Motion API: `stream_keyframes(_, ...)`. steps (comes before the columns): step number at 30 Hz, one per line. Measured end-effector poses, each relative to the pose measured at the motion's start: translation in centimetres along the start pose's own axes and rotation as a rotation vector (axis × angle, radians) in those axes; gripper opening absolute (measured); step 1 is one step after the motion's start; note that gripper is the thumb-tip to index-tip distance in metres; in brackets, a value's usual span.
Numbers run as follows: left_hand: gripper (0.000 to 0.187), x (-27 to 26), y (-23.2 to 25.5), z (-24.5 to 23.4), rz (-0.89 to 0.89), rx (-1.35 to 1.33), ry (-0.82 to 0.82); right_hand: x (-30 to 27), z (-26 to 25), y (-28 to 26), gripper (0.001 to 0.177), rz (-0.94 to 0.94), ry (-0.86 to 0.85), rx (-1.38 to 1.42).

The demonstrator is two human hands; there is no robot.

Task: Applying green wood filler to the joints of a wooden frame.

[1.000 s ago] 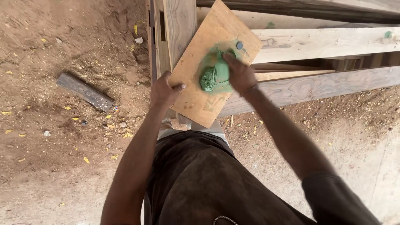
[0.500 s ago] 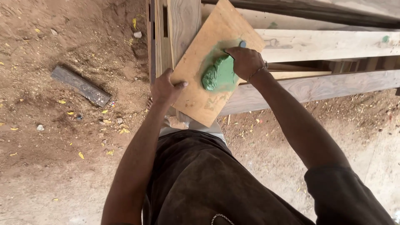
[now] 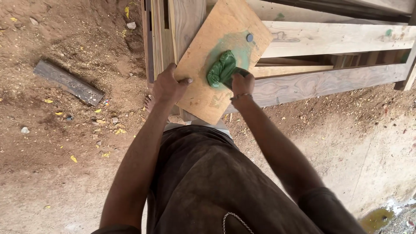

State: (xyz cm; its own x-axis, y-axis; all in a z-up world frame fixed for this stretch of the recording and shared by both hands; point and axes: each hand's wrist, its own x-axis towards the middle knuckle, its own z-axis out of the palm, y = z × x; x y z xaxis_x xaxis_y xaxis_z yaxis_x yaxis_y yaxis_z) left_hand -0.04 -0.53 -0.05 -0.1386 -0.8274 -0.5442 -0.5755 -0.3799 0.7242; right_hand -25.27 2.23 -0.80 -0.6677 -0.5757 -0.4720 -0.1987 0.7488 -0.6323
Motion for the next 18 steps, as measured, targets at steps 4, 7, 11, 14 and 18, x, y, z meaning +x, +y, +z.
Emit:
stream_keyframes(4,0.057,0.0,-0.2,0.2,0.019,-0.017,0.042,1.9,-1.2,-1.9,0.027,0.192,0.011,0.403)
stream_keyframes(7,0.050,0.1,0.1,0.1,-0.011,-0.025,0.011,3.4,-4.8,-3.5,0.029,-0.157,-0.169,0.184)
stream_keyframes(11,0.055,0.2,-0.6,0.3,0.020,-0.061,0.025,2.6,-3.7,-1.1,0.036,-0.979,-0.198,-0.503)
stream_keyframes(14,0.054,0.2,-0.3,0.3,0.036,-0.056,0.013,1.3,-3.5,3.5,0.038,-1.235,-0.090,-0.710)
stream_keyframes(18,0.073,1.6,-2.6,2.1,0.152,-0.046,0.162,-1.5,-7.7,1.2,0.049,-1.210,-0.362,-0.987)
